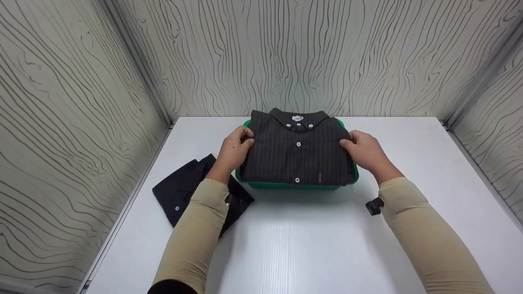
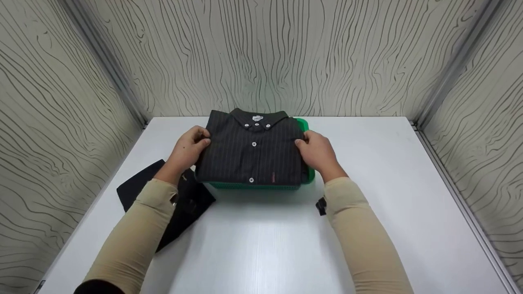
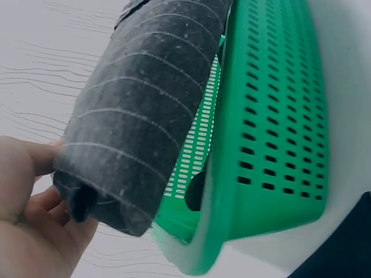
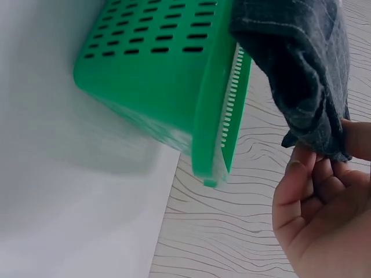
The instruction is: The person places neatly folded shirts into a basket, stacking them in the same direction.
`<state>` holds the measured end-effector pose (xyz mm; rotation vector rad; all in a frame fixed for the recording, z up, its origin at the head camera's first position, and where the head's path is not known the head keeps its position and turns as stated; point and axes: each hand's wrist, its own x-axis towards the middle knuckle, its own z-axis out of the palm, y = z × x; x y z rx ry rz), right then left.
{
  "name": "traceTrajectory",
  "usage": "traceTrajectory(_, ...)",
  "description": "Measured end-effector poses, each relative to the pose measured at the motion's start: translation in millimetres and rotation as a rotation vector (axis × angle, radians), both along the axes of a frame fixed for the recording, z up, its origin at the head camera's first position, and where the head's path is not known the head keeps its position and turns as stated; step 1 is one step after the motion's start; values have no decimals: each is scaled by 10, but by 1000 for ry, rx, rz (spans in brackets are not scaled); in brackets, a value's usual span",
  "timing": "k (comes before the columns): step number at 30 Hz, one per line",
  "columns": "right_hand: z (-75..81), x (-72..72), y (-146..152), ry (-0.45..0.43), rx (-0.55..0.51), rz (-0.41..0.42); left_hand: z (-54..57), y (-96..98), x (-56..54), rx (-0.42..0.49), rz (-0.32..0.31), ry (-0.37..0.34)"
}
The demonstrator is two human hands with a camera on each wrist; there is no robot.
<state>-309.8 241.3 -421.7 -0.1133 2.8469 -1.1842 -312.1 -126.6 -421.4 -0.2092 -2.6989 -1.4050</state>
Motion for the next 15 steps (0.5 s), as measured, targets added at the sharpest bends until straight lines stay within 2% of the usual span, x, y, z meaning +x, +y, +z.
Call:
traceTrajectory(6, 41, -147, -44, 9, 3, -11, -23, 19, -153, -61, 16, 34)
traceTrajectory(15, -46, -254, -63, 58, 44, -28, -179, 61, -222, -112, 70, 55)
